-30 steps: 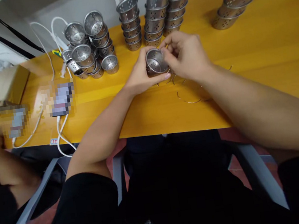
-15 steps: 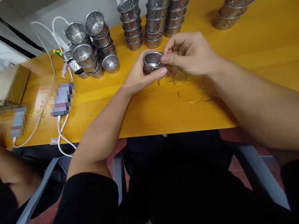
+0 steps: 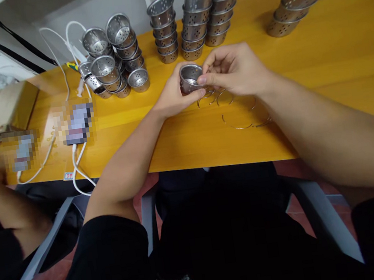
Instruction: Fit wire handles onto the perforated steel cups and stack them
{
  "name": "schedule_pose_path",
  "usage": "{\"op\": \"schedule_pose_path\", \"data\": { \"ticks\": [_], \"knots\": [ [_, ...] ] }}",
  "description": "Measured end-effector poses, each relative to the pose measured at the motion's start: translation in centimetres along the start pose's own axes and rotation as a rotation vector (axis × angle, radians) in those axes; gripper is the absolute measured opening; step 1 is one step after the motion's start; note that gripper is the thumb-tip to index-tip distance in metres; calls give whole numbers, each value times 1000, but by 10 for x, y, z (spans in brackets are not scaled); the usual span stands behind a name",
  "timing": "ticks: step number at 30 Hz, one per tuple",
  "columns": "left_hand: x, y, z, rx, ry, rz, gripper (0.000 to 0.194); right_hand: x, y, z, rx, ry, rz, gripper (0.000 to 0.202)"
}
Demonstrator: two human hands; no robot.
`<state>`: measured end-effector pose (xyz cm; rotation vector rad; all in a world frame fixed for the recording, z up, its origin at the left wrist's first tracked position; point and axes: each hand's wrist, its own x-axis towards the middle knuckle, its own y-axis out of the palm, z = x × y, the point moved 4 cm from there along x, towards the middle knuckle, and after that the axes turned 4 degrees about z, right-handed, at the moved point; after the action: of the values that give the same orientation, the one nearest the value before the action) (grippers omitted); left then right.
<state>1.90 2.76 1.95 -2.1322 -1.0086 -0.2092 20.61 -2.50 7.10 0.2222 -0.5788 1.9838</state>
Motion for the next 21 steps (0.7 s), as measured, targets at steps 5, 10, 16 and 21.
{"op": "schedule_pose_path", "data": {
  "ticks": [5,10,16,21],
  "knots": [
    [-1,-2,-2,43,-56,-56,77,-1,-2,-2,-128,-62,-113,61],
    [-1,-8,-1,70,-133,-108,83,-3,-8,8,-419,-182,-230,46],
    [-1,-12,0,66,-131,-118,92,-5,-8,11,-517,-207,-183,34],
    [-2,-13,-1,87,-127,-116,94,-5,-8,12,-551,-215,-147,33]
  ]
}}
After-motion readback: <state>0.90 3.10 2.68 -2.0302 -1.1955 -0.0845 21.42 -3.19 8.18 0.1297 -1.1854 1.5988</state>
